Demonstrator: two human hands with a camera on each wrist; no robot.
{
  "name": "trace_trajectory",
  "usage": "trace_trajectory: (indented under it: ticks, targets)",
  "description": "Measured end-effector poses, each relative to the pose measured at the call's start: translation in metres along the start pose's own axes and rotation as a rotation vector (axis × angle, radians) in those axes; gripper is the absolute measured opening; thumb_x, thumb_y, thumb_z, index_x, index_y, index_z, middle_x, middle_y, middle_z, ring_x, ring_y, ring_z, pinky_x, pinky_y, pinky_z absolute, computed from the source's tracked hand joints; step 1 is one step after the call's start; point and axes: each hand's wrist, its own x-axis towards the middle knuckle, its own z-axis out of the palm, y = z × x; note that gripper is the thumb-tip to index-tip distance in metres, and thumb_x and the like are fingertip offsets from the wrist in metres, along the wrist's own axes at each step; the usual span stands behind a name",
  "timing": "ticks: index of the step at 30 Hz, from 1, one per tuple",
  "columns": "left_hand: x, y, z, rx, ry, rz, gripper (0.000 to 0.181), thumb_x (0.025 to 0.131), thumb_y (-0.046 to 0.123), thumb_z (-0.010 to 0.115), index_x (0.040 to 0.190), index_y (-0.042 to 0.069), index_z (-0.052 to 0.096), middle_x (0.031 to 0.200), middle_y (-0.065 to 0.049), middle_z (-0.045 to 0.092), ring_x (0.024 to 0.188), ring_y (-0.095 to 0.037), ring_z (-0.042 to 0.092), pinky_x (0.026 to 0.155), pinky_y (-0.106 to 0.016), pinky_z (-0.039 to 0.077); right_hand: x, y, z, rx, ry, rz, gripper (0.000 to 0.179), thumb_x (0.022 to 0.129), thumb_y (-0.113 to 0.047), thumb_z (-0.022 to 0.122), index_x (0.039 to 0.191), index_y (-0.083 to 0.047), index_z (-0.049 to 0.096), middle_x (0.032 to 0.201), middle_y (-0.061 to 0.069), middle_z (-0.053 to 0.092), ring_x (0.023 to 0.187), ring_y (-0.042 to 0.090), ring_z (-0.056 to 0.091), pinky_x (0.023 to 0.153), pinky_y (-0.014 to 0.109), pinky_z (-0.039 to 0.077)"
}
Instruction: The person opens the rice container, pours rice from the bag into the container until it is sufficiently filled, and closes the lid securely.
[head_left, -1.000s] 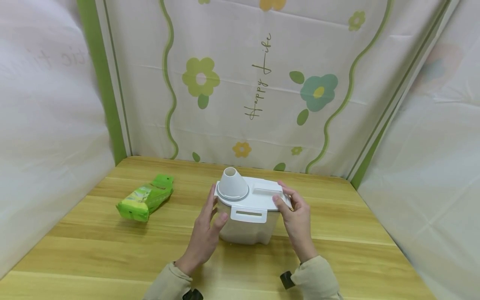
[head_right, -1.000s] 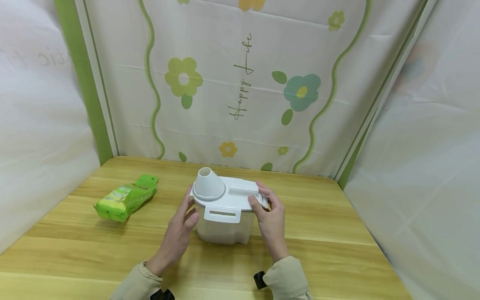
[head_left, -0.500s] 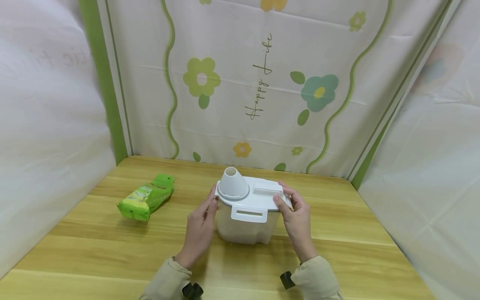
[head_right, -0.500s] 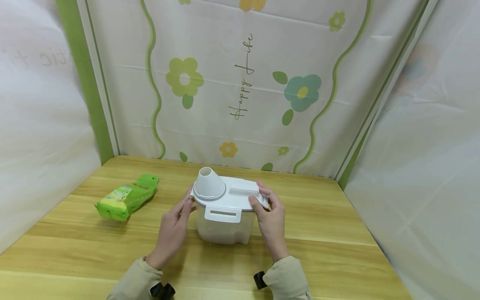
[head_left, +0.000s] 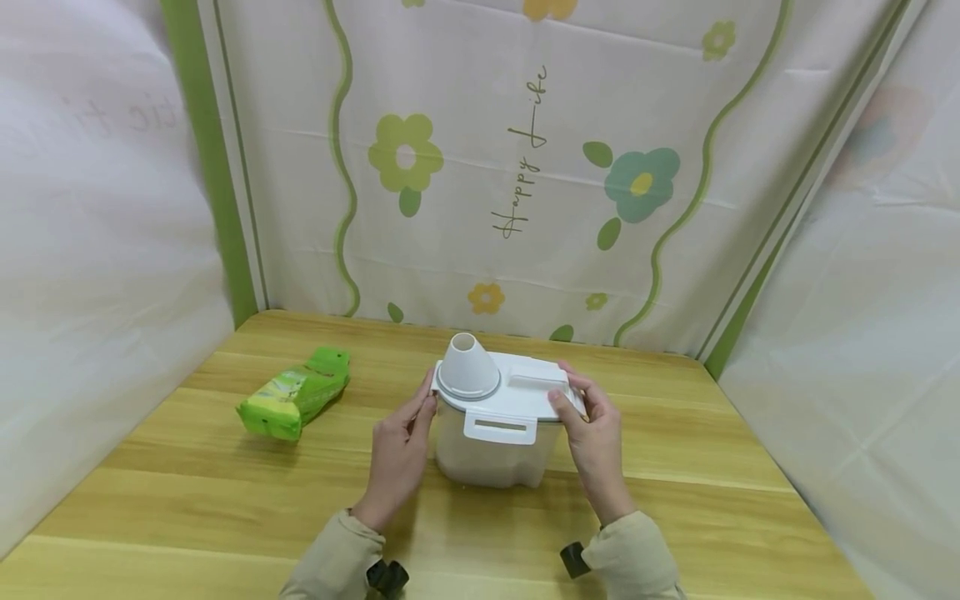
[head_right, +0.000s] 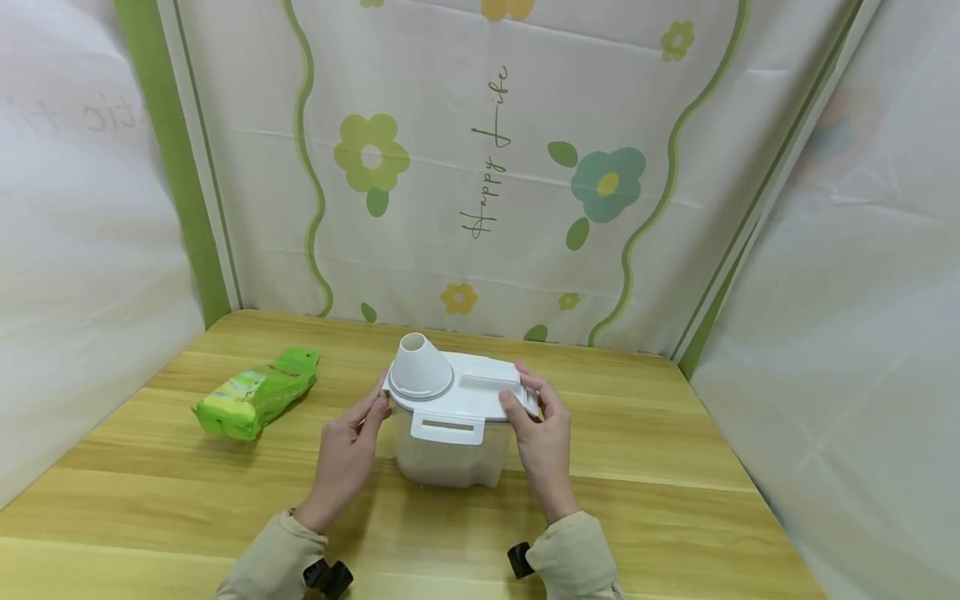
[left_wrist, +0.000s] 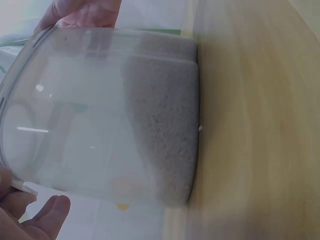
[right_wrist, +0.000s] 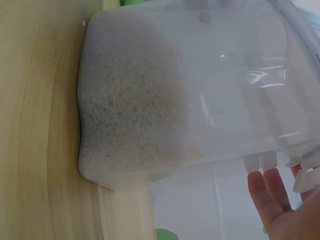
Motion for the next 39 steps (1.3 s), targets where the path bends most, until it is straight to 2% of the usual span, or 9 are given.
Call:
trace_trajectory:
  ticks: [4, 6, 11, 16, 23, 29, 36, 39]
  targets:
    - [0.0005, -0.0007, 0.0001, 0.033, 0.009, 0.007, 0.038, 0.103, 0.017, 0.054, 0.138, 0.005, 0.055, 0.131, -0.001, 0.058, 0.099, -0.011, 0.066, 0.077, -0.029, 0.057, -0.0005, 0.0014, -0.0012, -0.007, 0.008, -0.006, 0.034, 0.092, -0.013, 0.073, 0.120, 0.003, 0.063, 0.138, 0.009, 0.056, 0.127, 0.016, 0.048, 0.098, 0.023, 0.045]
    - [0.0004, -0.0012, 0.0004, 0.033, 0.007, -0.001, 0.037, 0.103, 0.018, 0.055, 0.138, 0.006, 0.055, 0.131, 0.000, 0.058, 0.097, -0.011, 0.067, 0.077, -0.030, 0.057, -0.0007, 0.0014, -0.0015, -0.004, 0.008, -0.005, 0.034, 0.092, -0.013, 0.072, 0.119, 0.004, 0.063, 0.137, 0.007, 0.057, 0.127, 0.017, 0.048, 0.098, 0.023, 0.045]
    - [0.0004, -0.0019, 0.0015, 0.030, 0.014, 0.011, 0.037, 0.103, 0.016, 0.055, 0.138, 0.005, 0.054, 0.131, -0.003, 0.058, 0.097, -0.015, 0.068, 0.079, -0.032, 0.057, 0.0001, 0.0020, -0.0018, -0.019, 0.005, -0.019, 0.033, 0.092, -0.013, 0.072, 0.120, 0.002, 0.063, 0.136, 0.003, 0.058, 0.127, 0.017, 0.049, 0.098, 0.023, 0.046]
    - [0.0001, -0.0021, 0.0017, 0.034, 0.024, 0.011, 0.037, 0.103, 0.015, 0.055, 0.138, 0.005, 0.055, 0.130, -0.002, 0.059, 0.096, -0.015, 0.068, 0.078, -0.033, 0.057, 0.0007, 0.0020, -0.0013, -0.043, 0.002, -0.033, 0.033, 0.092, -0.014, 0.072, 0.121, 0.001, 0.064, 0.137, 0.008, 0.057, 0.126, 0.017, 0.050, 0.097, 0.022, 0.046]
    - [-0.0001, -0.0018, 0.0015, 0.026, 0.028, 0.016, 0.037, 0.103, 0.016, 0.055, 0.138, 0.004, 0.055, 0.132, -0.003, 0.057, 0.097, -0.018, 0.068, 0.079, -0.033, 0.057, 0.0010, 0.0015, -0.0006, -0.034, 0.000, -0.024, 0.034, 0.092, -0.014, 0.072, 0.120, 0.001, 0.064, 0.135, 0.002, 0.058, 0.126, 0.017, 0.050, 0.096, 0.023, 0.047]
    - [-0.0005, -0.0001, 0.0019, 0.009, 0.021, -0.010, 0.037, 0.103, 0.017, 0.055, 0.138, 0.007, 0.055, 0.132, -0.001, 0.056, 0.099, -0.016, 0.067, 0.081, -0.031, 0.056, 0.0005, 0.0018, -0.0011, -0.024, -0.002, -0.025, 0.033, 0.092, -0.013, 0.072, 0.121, 0.002, 0.063, 0.135, 0.000, 0.059, 0.126, 0.018, 0.050, 0.097, 0.024, 0.047]
    - [0.0000, 0.0005, 0.0016, 0.007, 0.023, -0.014, 0.036, 0.102, 0.016, 0.055, 0.137, 0.007, 0.056, 0.132, -0.001, 0.058, 0.096, -0.017, 0.068, 0.079, -0.031, 0.057, 0.0002, 0.0016, -0.0006, -0.020, -0.002, -0.034, 0.032, 0.092, -0.012, 0.071, 0.120, 0.002, 0.063, 0.136, 0.004, 0.058, 0.127, 0.018, 0.049, 0.097, 0.024, 0.046]
    - [0.0010, -0.0008, -0.0003, -0.027, 0.015, -0.034, 0.036, 0.102, 0.017, 0.055, 0.137, 0.010, 0.057, 0.131, -0.001, 0.059, 0.098, -0.018, 0.068, 0.079, -0.029, 0.057, 0.0001, 0.0016, -0.0004, -0.023, -0.007, -0.046, 0.032, 0.093, -0.012, 0.071, 0.121, 0.002, 0.063, 0.137, 0.006, 0.057, 0.127, 0.018, 0.049, 0.098, 0.024, 0.046]
